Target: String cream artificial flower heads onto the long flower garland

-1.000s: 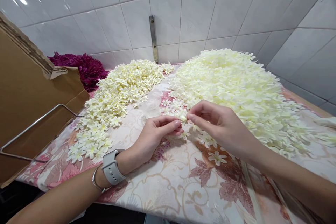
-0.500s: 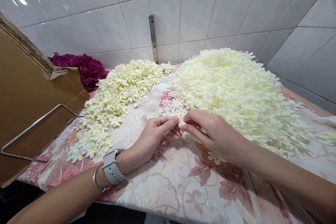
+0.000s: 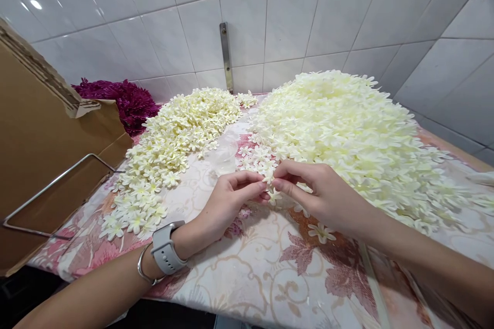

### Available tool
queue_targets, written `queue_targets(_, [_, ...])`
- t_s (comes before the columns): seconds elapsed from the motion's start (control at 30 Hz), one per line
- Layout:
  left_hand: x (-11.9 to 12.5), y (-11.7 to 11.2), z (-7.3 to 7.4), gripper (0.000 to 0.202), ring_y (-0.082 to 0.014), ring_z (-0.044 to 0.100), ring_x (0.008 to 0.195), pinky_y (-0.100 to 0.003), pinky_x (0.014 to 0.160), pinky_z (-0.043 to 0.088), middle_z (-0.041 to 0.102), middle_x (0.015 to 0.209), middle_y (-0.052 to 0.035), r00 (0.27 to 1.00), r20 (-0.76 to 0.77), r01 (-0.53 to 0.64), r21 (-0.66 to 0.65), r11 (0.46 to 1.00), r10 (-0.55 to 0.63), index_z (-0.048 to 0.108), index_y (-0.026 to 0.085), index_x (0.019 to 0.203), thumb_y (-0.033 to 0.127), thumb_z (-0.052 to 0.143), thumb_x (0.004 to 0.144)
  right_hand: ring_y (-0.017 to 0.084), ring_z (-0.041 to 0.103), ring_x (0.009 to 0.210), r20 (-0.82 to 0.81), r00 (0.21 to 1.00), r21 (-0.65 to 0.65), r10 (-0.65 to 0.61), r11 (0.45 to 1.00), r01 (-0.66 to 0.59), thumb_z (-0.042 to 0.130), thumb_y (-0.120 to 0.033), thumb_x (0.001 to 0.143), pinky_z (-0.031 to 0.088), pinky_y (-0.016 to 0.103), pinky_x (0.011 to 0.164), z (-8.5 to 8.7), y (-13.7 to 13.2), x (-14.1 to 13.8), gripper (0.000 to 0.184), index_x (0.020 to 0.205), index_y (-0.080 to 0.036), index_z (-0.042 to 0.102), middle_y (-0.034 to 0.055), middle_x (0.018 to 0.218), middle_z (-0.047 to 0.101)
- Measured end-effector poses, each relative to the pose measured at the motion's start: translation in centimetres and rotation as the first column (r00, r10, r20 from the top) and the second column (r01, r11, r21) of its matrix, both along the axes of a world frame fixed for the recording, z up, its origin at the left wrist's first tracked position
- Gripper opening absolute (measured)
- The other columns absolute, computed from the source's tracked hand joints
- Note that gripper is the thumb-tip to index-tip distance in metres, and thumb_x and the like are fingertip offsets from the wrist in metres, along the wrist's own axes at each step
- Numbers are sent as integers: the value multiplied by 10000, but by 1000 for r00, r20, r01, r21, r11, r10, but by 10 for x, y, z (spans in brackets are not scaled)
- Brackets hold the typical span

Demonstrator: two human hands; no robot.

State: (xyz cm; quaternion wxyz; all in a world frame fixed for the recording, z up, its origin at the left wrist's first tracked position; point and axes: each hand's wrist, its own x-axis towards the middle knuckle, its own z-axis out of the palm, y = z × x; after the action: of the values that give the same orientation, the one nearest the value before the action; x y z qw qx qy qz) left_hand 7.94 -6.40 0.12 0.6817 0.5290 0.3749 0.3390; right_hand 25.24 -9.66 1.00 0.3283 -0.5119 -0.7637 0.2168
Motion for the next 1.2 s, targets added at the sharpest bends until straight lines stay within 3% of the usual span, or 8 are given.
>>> queue_targets(0.17, [-1,-2,1,150,-104,607,689,-205,677,474,650,736,-1,998,-23,65,37,997,-65,677,155,760,294,702,712,109,523,584,-32,999,16,-19,1000,19,505,-226,848,383,232,552,6,-3,-1,155,709,-183,557,-17,644,593])
queue_targets(0.33, [0,0,-1,124,-76,600,674,-163,663,457,641,718,7,999,-12,53,20,998,-52,691,154,740,277,677,747,112,521,582,-40,998,12,-43,999,43,500,-225,851,379,238,551,6,-4,-2,141,725,-185,550,-17,641,591])
queue_targets(0.63, [0,1,-1,101,-59,608,609,-137,608,446,657,681,16,996,84,47,-54,997,-43,695,143,718,243,687,729,97,419,506,-131,988,-117,-76,991,60,447,-255,861,315,227,469,4,-1,-1,173,705,-195,494,-35,584,495])
queue_targets(0.83, [1,1,1,128,-70,581,553,-154,540,416,627,586,19,998,-30,-62,-35,997,61,644,144,647,253,676,706,102,436,524,-231,969,-191,-86,981,42,449,-273,847,336,226,480,4,3,1,168,708,-190,492,-25,599,494])
queue_targets(0.93, [1,1,2,148,-74,557,536,-167,539,409,615,566,16,990,-106,-95,30,995,97,628,144,643,271,657,714,106,441,520,-201,975,-158,-95,985,63,444,-275,851,338,229,474,3,4,0,161,723,-191,492,-22,602,499])
queue_targets(1.07, [2,-2,4,172,-85,547,572,-191,592,423,602,600,14,990,-123,-56,111,992,69,635,140,651,297,659,715,120,489,562,-96,994,-85,-60,995,52,424,-290,875,372,240,513,2,1,-3,167,775,-191,515,-6,649,553])
queue_targets(1.2, [2,-4,5,161,-97,540,589,-204,595,419,594,620,14,991,-119,-36,136,990,53,631,145,650,292,676,696,147,547,641,-24,998,-64,-56,996,54,570,-355,797,414,257,559,3,-2,-5,172,818,-189,531,26,760,616])
